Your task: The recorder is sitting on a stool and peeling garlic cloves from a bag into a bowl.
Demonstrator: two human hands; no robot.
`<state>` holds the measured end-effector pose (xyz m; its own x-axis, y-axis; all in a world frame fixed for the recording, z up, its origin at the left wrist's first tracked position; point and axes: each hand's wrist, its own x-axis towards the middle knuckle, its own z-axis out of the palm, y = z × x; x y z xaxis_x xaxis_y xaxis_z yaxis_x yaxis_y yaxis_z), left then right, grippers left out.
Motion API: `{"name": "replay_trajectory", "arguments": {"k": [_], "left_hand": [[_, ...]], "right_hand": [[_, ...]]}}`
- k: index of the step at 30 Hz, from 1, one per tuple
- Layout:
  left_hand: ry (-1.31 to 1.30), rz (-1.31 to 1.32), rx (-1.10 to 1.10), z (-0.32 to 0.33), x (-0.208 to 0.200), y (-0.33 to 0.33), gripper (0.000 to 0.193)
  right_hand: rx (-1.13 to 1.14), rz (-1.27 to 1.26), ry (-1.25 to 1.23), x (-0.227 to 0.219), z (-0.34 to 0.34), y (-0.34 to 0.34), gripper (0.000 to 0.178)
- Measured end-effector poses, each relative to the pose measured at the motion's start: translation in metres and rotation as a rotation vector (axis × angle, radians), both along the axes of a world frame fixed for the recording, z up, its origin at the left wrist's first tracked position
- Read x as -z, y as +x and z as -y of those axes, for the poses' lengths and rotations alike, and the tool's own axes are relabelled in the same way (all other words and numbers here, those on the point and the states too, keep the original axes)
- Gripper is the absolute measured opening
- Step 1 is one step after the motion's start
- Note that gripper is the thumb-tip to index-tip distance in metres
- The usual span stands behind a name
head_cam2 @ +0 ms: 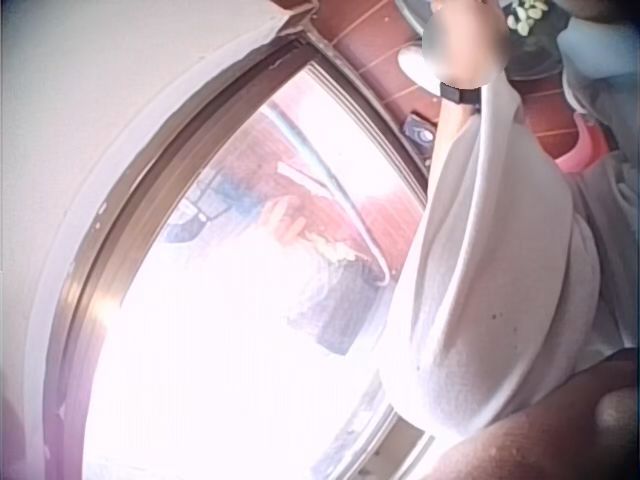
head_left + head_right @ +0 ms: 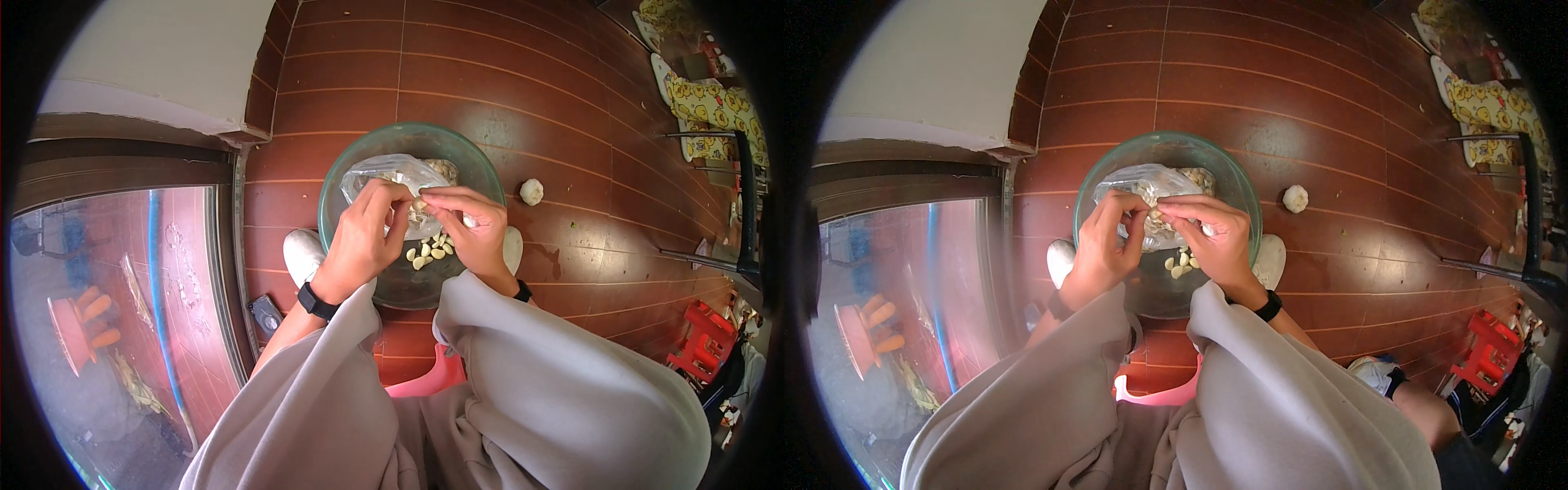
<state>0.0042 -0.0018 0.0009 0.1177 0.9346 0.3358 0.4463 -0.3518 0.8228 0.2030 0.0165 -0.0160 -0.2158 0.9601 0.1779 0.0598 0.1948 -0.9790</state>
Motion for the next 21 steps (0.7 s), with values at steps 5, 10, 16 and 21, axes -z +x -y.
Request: {"name": "replay_trajectory", "arguments": {"k": [5,10,16,21], "left_hand": [[-0.004,0.036,-0.019,-0.001,0.001,-0.001,0.024],[-0.079,0.057,0.035,0.0,-0.008,-0.001,0.023],[-0.142,0.016,0.097,0.0,-0.01,-0.003,0.025],[-0.143,-0.019,0.111,-0.001,-0.008,-0.005,0.027]], "right_hand": [[0.011,-0.004,-0.01,-0.003,0.0,0.001,0.019],[0.011,0.001,0.025,-0.001,-0.001,0.0,0.02],[-0.004,0.023,0.083,0.002,-0.002,0.001,0.022],[-0.026,0.027,0.099,0.0,-0.002,0.002,0.023]]}}
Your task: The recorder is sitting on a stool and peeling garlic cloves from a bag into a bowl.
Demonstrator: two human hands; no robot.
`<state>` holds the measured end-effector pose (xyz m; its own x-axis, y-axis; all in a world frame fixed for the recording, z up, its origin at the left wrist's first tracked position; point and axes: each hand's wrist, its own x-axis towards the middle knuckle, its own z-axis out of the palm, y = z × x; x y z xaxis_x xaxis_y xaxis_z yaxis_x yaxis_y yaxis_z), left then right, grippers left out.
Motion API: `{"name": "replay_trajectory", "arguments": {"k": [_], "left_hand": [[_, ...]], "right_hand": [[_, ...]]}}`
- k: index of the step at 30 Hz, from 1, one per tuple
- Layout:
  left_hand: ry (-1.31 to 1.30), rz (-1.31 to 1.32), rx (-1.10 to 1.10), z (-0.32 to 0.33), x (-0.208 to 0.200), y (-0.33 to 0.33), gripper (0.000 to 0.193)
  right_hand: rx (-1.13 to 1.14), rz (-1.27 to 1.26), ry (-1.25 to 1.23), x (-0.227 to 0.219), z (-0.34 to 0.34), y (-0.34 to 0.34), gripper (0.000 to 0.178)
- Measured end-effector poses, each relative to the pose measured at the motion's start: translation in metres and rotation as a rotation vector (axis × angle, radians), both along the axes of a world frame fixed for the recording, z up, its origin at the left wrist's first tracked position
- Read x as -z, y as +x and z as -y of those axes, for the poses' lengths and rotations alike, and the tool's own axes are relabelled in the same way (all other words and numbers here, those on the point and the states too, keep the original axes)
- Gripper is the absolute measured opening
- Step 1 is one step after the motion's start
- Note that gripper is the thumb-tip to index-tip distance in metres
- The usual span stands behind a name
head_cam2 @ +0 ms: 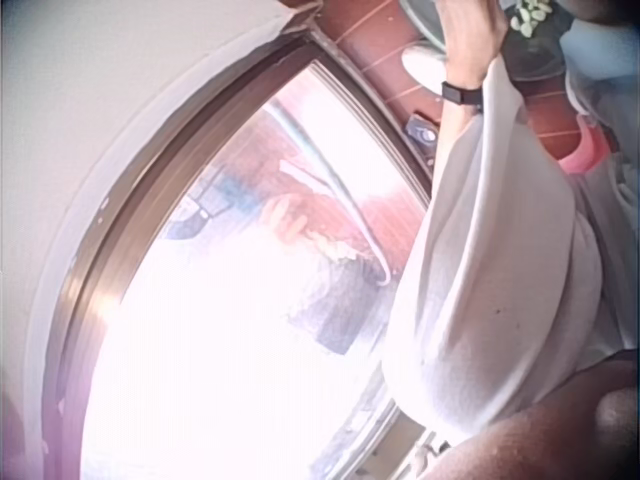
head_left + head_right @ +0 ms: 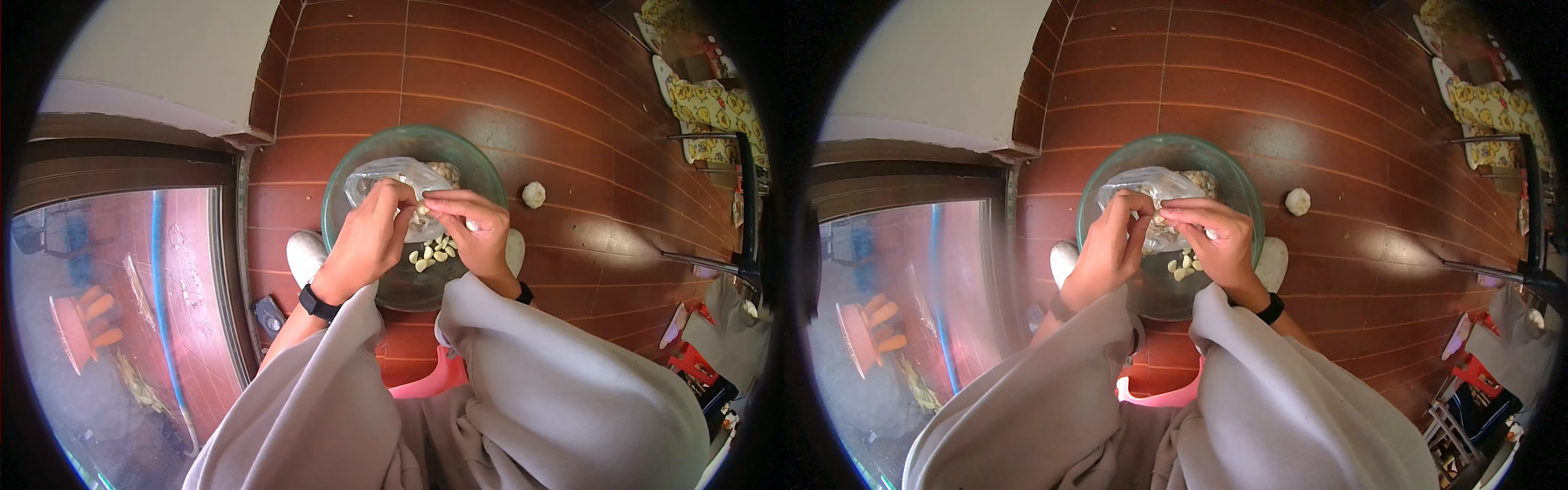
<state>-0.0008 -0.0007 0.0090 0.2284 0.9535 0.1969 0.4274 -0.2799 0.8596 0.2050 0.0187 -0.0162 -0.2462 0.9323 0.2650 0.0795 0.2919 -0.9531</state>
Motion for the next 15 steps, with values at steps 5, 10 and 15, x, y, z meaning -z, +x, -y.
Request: {"name": "replay_trajectory", "arguments": {"k": [5,10,15], "left_hand": [[-0.006,-0.019,0.012,0.0,-0.004,0.002,0.027],[-0.012,-0.037,0.009,0.001,0.0,0.001,0.028],[0.002,-0.007,0.0,0.002,0.005,0.001,0.031]], "right_hand": [[0.0,-0.039,0.02,0.006,0.0,0.0,0.022],[-0.018,-0.015,0.017,0.006,0.0,-0.001,0.021],[-0.027,-0.008,0.002,0.002,0.0,-0.001,0.021]]}}
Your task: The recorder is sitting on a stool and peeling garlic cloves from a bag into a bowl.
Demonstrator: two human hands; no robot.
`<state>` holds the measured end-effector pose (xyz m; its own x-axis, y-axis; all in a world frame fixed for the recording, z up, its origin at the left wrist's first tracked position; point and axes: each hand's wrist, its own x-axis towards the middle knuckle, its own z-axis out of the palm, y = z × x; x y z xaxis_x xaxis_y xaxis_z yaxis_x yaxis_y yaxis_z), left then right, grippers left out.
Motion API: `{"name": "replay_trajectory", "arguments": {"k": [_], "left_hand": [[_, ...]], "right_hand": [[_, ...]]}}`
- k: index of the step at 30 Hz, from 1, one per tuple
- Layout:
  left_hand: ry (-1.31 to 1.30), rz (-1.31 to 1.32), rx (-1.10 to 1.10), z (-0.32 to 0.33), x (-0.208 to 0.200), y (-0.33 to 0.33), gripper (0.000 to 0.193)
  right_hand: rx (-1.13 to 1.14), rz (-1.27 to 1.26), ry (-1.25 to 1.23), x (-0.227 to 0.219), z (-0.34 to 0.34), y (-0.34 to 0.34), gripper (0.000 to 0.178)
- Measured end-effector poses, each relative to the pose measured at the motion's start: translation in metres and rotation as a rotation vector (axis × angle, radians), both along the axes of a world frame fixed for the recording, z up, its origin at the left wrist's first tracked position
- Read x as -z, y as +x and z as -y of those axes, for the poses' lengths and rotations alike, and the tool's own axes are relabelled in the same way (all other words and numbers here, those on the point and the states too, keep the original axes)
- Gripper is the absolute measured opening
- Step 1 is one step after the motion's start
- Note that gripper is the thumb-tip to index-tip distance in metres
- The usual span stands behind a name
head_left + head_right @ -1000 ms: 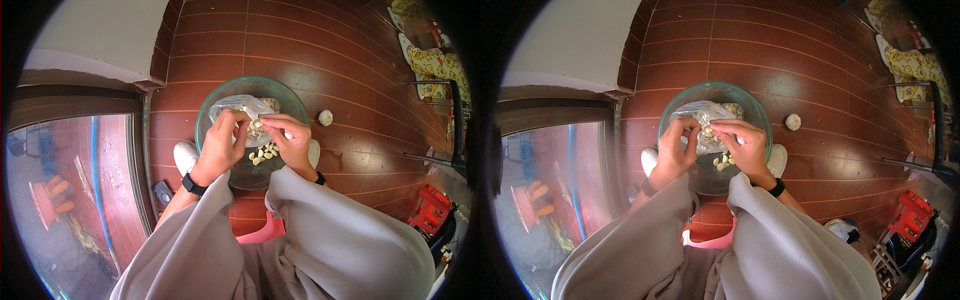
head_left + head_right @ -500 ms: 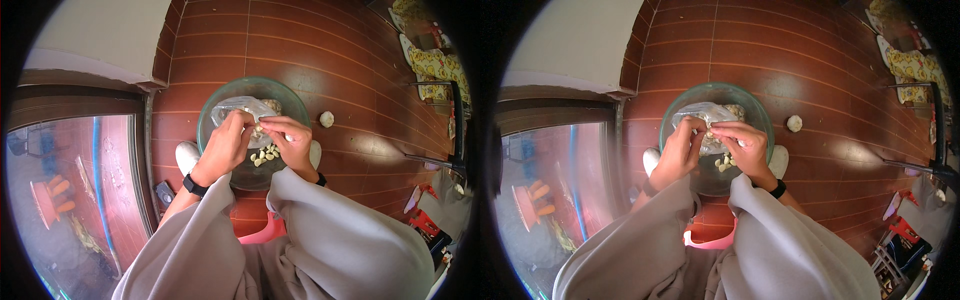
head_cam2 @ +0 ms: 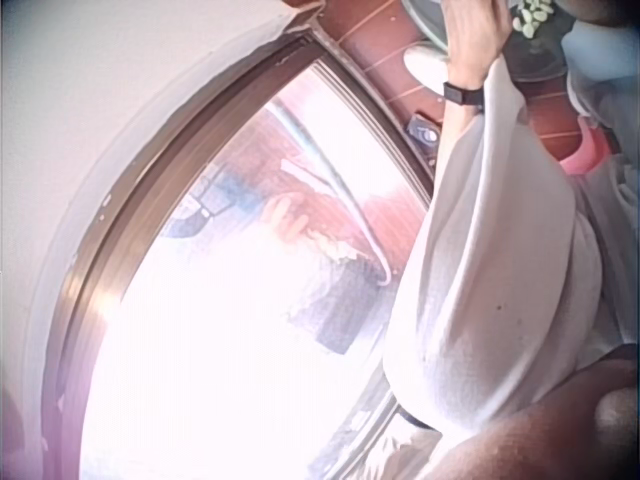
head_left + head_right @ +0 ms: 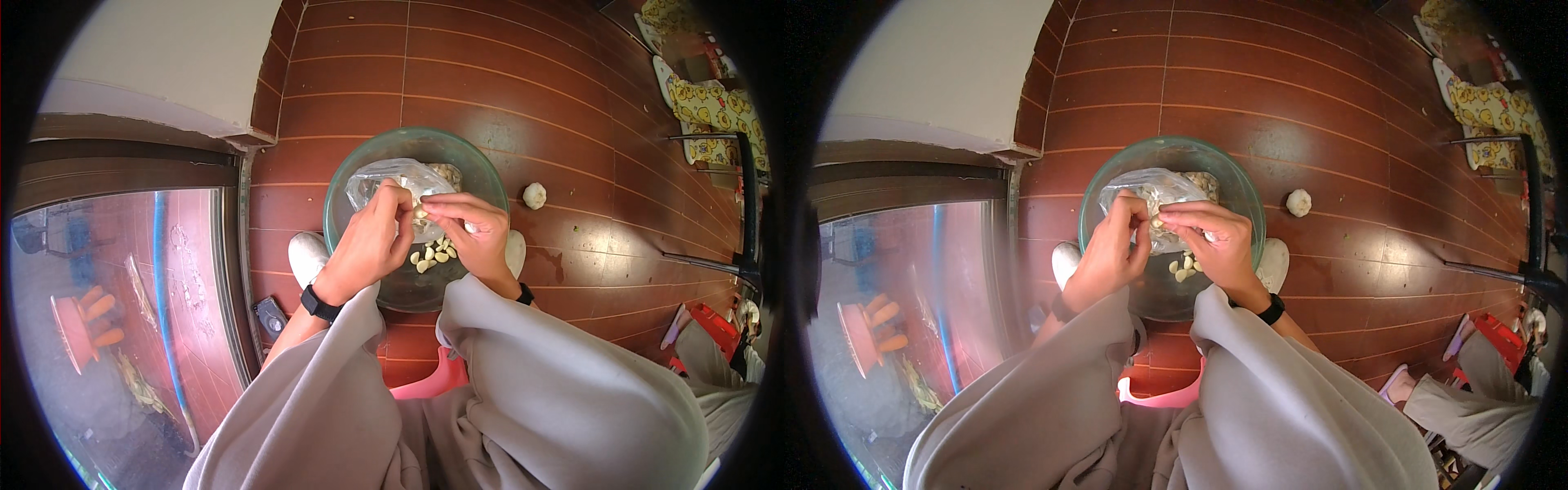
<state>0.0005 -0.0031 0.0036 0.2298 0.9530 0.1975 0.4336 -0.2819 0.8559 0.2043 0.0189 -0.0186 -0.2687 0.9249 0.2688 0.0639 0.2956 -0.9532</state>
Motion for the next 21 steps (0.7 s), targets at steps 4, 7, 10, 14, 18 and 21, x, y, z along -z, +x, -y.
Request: {"name": "replay_trajectory", "arguments": {"k": [4,7,10,14,18,21], "left_hand": [[-0.004,0.001,-0.033,0.0,0.001,-0.002,0.031],[-0.014,0.002,-0.07,0.0,0.003,-0.003,0.031],[-0.043,0.025,-0.101,0.0,0.002,-0.005,0.026],[-0.148,0.104,-0.059,0.002,-0.005,-0.011,0.014],[-0.182,0.153,0.033,-0.001,-0.011,-0.008,0.017],[-0.165,0.174,0.075,-0.002,-0.009,-0.005,0.013]], "right_hand": [[-0.004,-0.005,-0.006,-0.001,0.0,0.0,0.021],[-0.008,-0.011,0.004,-0.001,-0.001,0.0,0.021],[-0.005,-0.039,-0.017,-0.002,0.0,-0.001,0.024],[0.028,-0.045,-0.038,-0.001,0.003,-0.001,0.028],[0.014,-0.06,-0.031,0.001,0.002,0.002,0.028],[-0.017,-0.094,-0.084,0.004,0.003,0.002,0.027]]}}
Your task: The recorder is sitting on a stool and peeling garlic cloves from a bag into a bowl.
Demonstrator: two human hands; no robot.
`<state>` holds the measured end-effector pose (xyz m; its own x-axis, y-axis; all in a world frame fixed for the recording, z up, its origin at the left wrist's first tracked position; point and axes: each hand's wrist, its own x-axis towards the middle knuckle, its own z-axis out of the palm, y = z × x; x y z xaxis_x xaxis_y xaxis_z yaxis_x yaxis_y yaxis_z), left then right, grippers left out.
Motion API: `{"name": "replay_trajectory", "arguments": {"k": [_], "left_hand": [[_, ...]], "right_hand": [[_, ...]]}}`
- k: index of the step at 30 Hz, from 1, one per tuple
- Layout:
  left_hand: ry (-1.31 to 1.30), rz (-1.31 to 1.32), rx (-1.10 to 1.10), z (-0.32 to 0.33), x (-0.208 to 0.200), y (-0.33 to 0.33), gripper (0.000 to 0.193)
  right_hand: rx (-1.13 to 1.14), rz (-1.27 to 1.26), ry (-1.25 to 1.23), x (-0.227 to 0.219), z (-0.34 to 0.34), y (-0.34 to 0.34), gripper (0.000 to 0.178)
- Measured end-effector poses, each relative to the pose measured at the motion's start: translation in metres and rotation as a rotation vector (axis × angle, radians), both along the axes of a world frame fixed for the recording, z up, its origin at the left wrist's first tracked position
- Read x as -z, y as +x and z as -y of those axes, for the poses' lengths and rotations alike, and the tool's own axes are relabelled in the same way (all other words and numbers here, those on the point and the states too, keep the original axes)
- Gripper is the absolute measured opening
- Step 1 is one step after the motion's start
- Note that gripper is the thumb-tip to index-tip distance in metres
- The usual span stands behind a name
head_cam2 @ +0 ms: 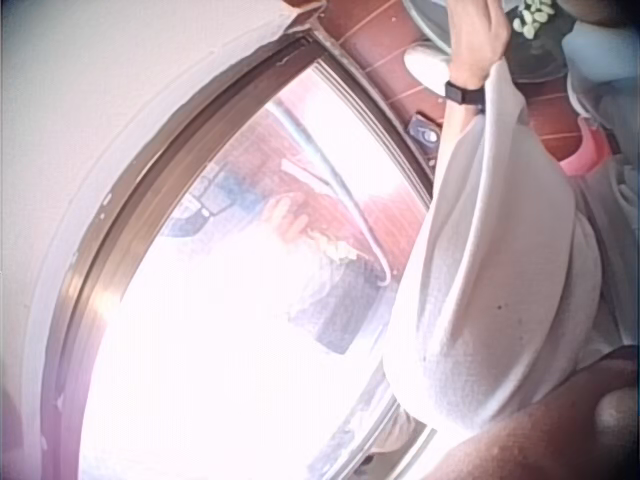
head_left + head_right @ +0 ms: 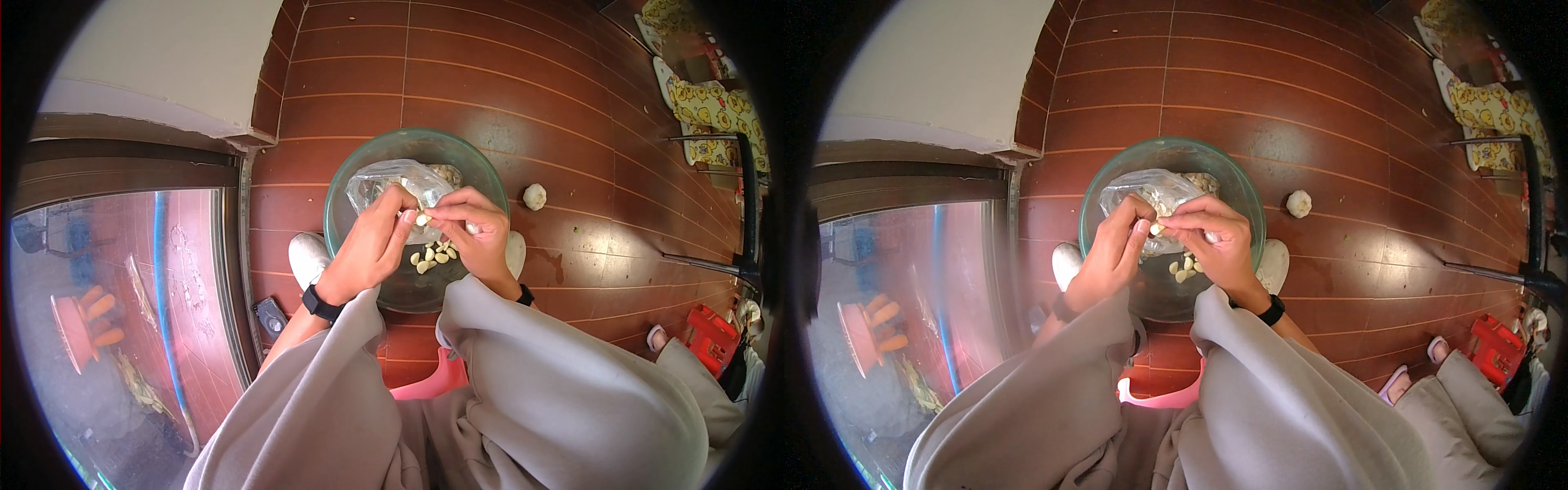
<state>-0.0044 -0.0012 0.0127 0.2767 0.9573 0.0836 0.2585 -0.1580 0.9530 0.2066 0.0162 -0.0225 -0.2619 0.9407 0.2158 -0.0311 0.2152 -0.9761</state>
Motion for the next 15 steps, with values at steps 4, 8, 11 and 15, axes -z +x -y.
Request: {"name": "replay_trajectory", "arguments": {"k": [4,8,11,15], "left_hand": [[-0.074,0.053,-0.003,0.001,0.001,0.001,0.01],[-0.075,0.074,-0.062,0.001,0.003,0.004,0.006],[-0.025,0.066,-0.081,0.003,0.011,0.004,0.004],[0.07,0.025,-0.055,0.0,0.007,0.005,0.004]], "right_hand": [[-0.033,-0.041,-0.114,-0.002,0.001,0.0,0.023],[-0.087,-0.05,-0.149,0.001,0.0,0.0,0.025],[-0.117,-0.017,-0.184,0.001,0.001,-0.001,0.029],[-0.076,-0.143,-0.336,0.001,0.002,-0.007,0.026]]}}
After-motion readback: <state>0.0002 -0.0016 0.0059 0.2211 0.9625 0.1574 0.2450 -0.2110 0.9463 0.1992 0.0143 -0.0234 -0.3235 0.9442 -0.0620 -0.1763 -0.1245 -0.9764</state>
